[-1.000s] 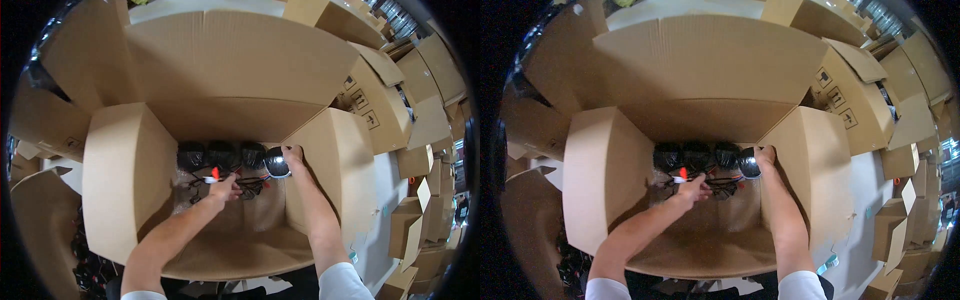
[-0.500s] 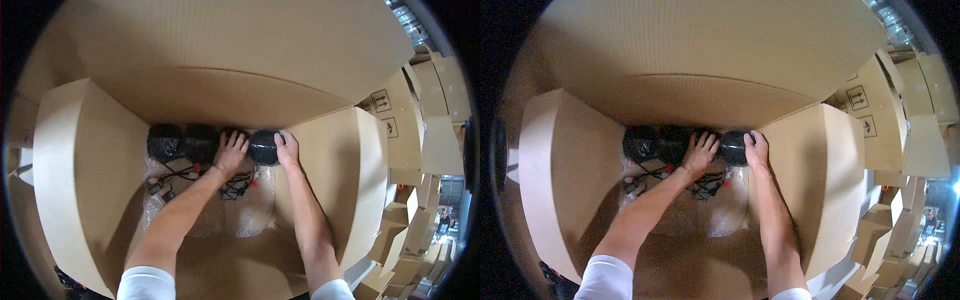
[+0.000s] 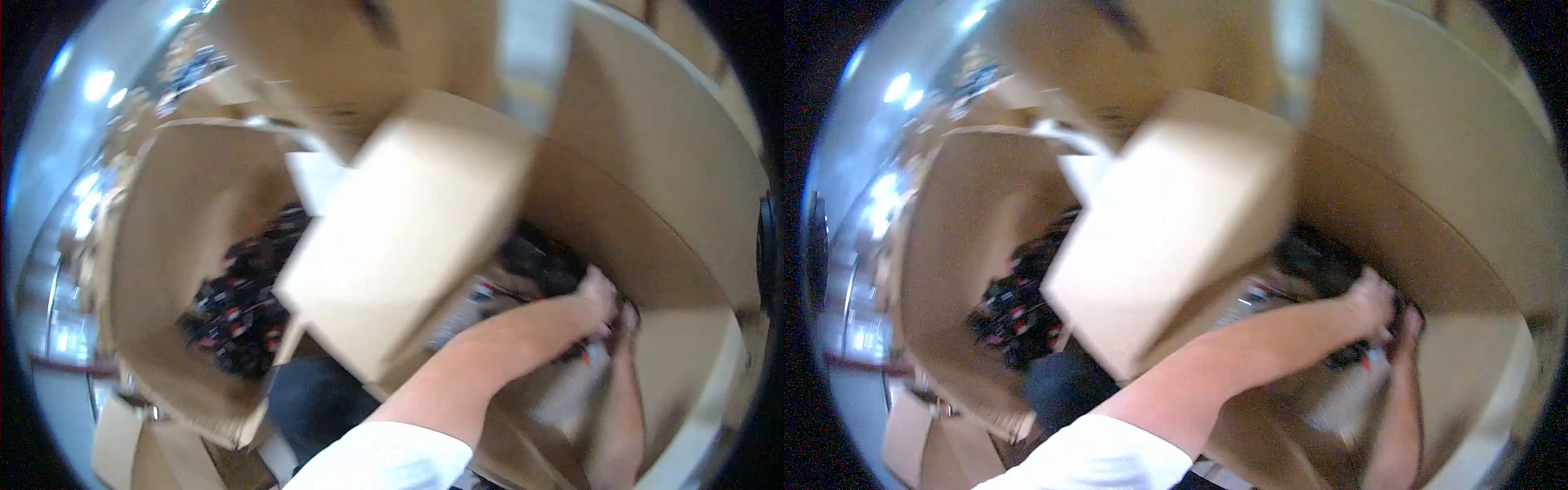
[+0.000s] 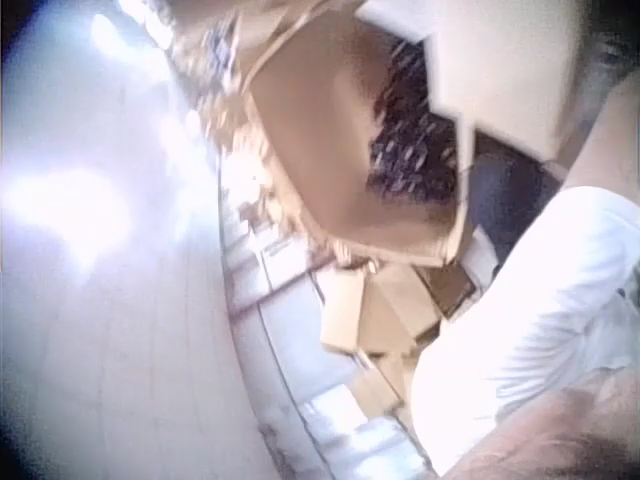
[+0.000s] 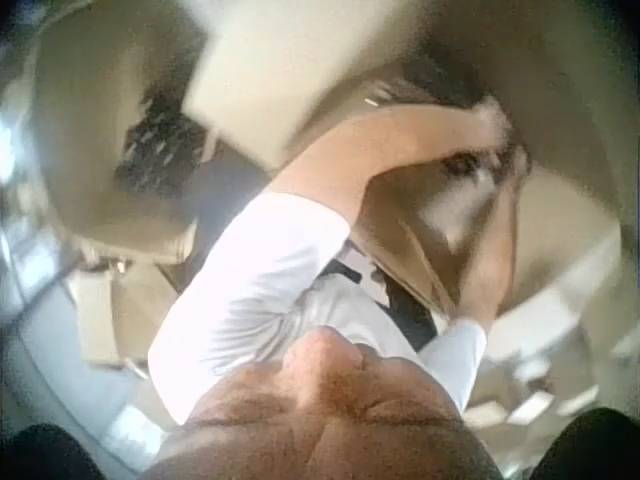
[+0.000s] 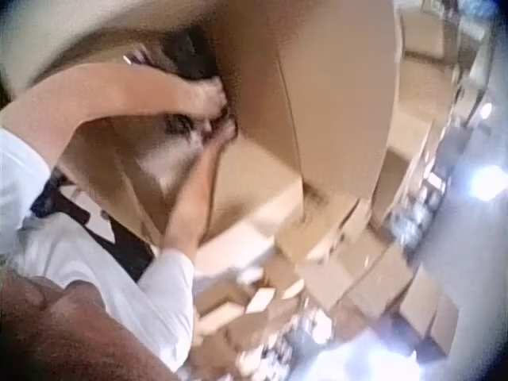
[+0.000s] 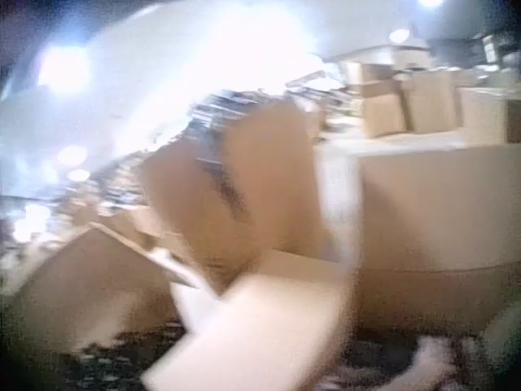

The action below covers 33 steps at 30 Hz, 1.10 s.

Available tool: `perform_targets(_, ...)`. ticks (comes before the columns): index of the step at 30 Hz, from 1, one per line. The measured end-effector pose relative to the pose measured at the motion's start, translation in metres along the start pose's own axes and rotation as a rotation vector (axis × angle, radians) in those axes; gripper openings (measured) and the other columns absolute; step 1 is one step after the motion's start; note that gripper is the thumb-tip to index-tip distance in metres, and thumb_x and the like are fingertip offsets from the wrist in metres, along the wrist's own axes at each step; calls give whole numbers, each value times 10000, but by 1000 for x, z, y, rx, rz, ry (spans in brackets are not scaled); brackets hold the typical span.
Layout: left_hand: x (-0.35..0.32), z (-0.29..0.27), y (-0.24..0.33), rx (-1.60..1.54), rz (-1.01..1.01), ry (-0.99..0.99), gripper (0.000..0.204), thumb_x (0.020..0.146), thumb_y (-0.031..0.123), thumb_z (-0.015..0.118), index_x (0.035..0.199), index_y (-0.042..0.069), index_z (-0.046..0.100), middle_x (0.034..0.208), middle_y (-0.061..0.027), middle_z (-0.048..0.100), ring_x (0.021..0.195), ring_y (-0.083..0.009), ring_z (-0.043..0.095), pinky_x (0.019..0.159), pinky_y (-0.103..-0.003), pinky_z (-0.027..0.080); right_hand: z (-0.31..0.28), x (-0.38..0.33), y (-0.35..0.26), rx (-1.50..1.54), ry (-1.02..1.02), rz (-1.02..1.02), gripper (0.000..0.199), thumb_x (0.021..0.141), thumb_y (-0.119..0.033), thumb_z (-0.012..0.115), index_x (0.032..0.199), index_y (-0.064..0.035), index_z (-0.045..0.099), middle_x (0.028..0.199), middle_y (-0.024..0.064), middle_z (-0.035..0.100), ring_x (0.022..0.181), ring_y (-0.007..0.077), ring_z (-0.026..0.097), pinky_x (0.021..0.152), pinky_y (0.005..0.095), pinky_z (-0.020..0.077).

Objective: The person packs electronic light components into a cardboard box layer by layer, placing sheets of bubble wrap between the layers, and then lifts and moves the box.

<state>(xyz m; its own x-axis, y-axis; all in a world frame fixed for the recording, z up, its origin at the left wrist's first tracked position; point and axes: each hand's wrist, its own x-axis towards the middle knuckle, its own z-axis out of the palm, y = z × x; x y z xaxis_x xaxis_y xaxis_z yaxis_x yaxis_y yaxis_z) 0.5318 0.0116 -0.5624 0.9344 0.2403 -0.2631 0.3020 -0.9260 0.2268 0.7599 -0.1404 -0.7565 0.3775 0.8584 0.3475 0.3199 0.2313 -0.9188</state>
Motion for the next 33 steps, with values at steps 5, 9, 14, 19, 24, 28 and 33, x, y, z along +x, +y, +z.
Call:
perform_targets(5,-212,-133,-21,-34,174,431,287,832,288,697,966,38,649,928,-80,675,896,-284,651,794,-396,488,28,34,-97,-699,-809,330,530,866,-130,602,1364,-3,473,1376,274,493,1249,416,484,1071,460,371)
perform_targets(9,-484,-109,-62,-174,-93,1026,103,871,138,667,934,57,673,938,-138,691,909,-302,682,800,-400,554,48,15,-270,-886,-1053,356,393,913,-186,629,1240,26,581,899,195,679,855,311,681,772,378,532)
perform_targets(14,-746,59,-165,-352,-1493,661,503,835,181,729,1265,-25,568,1159,-199,645,1080,-337,624,917,-411,508,36,-15,-364,-964,-987,841,585,967,-423,580,1463,-127,487,1133,150,700,922,190,683,839,321,532)
perform_targets(19,-744,185,-199,276,-1442,545,658,804,224,752,1356,-20,490,1291,-186,578,1238,-347,534,1048,-510,403,45,-31,-417,-1090,-1053,842,627,943,-452,605,1424,-61,513,1089,153,711,958,236,679,882,374,526)
perform_targets(24,-763,195,-243,-99,-1555,213,348,832,243,719,1102,35,648,1103,-172,667,1098,-310,621,961,-485,458,61,-26,-450,-1174,-1157,673,610,943,-451,612,1378,-30,542,1159,176,693,1090,276,648,963,372,492)
perform_targets(28,-830,118,-209,-754,-1453,609,214,890,218,626,964,24,675,908,-163,687,891,-275,672,832,-400,501,81,-19,-481,-961,-983,649,564,953,-379,616,1353,12,543,1259,203,646,1189,312,605,1015,389,463)
perform_targets(33,-865,-34,-132,-775,-1290,982,248,904,213,615,847,-12,701,732,-58,669,732,-129,607,706,-307,490,108,-18,-466,-652,-885,541,454,893,-145,661,1287,60,567,1098,137,703,937,162,656,828,321,536)
